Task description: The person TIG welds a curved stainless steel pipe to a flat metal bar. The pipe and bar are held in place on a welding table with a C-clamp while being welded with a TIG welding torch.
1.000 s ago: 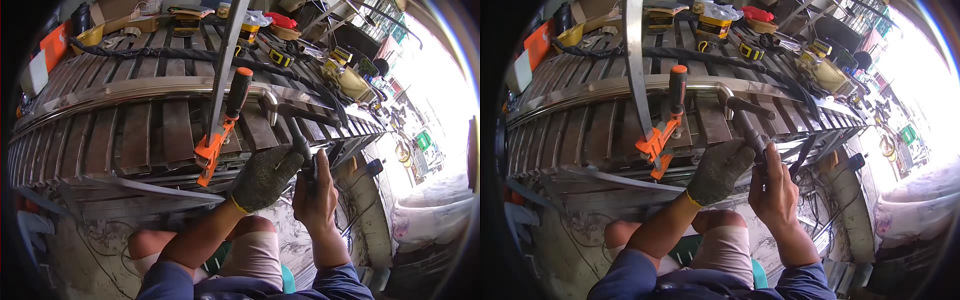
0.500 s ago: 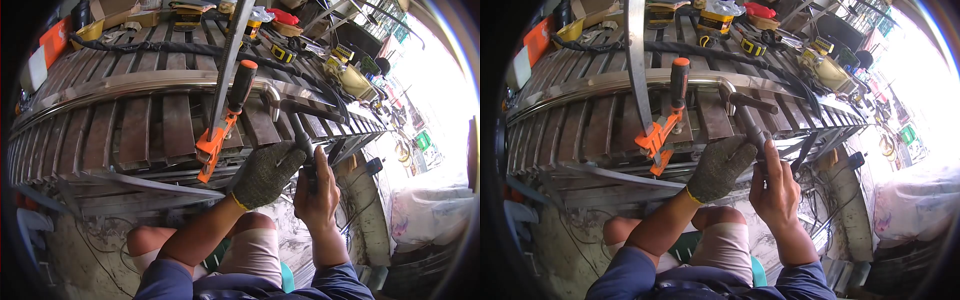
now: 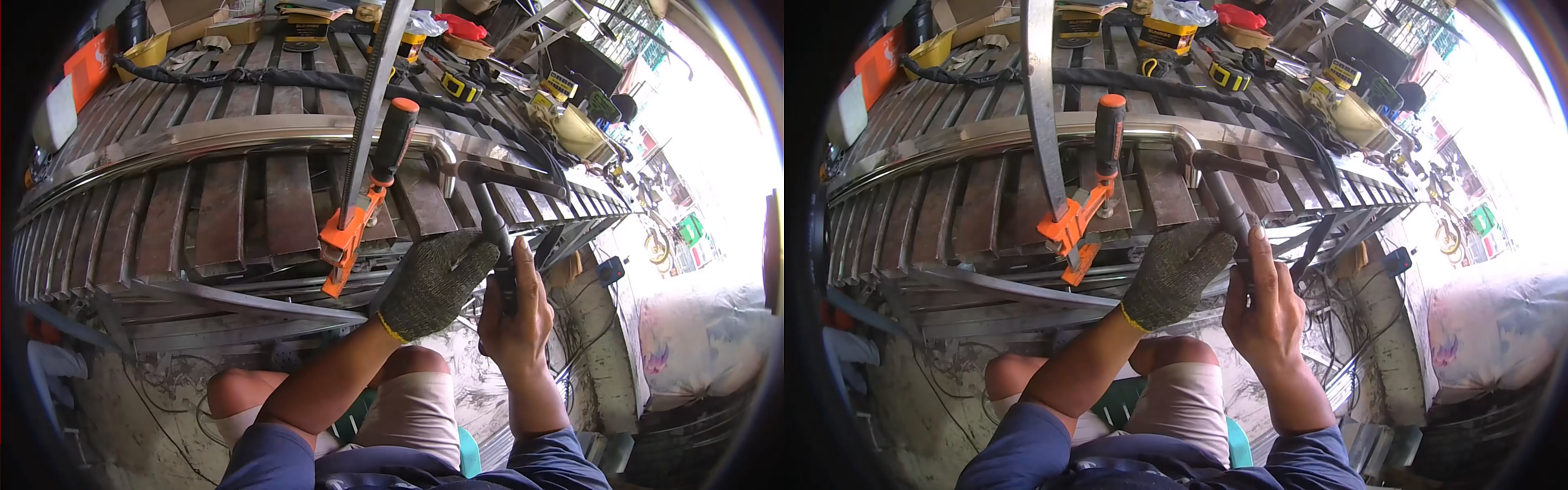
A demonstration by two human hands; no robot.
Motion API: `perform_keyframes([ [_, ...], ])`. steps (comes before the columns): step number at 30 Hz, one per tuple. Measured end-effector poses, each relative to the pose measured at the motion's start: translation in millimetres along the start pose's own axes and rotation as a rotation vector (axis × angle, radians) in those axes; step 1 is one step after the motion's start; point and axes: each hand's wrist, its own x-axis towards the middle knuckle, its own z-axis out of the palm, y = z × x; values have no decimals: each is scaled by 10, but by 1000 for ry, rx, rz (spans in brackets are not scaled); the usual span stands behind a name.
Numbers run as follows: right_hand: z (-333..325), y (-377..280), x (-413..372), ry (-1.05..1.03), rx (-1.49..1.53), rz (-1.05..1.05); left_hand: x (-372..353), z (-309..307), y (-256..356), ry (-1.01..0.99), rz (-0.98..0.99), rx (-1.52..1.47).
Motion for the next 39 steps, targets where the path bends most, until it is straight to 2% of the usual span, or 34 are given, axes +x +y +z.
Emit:
perform_keyframes([
  [5,19,24,24,26,-21,-56,4,-23,-1,-13,-2,94],
  [7,44,55,38,46,-18,-90,-69,23,-273,76,226,211],
  [12,66,32,17,76,19,-61,20,-8,-49,-14,46,120],
  [18,60,29,29,89,9,-68,14,-6,-45,-21,5,114],
  [21,45,28,31,70,-16,-75,-6,-20,-115,-28,85,146],
  [24,39,37,32,48,-3,-72,-71,-36,-332,64,536,681],
  [27,87,49,-38,84,68,-4,18,-5,14,-14,13,113],
  [31,113,41,-141,102,151,133,22,36,-1,13,44,118],
  [39,104,20,-36,114,69,1,15,14,-17,13,19,99],
])
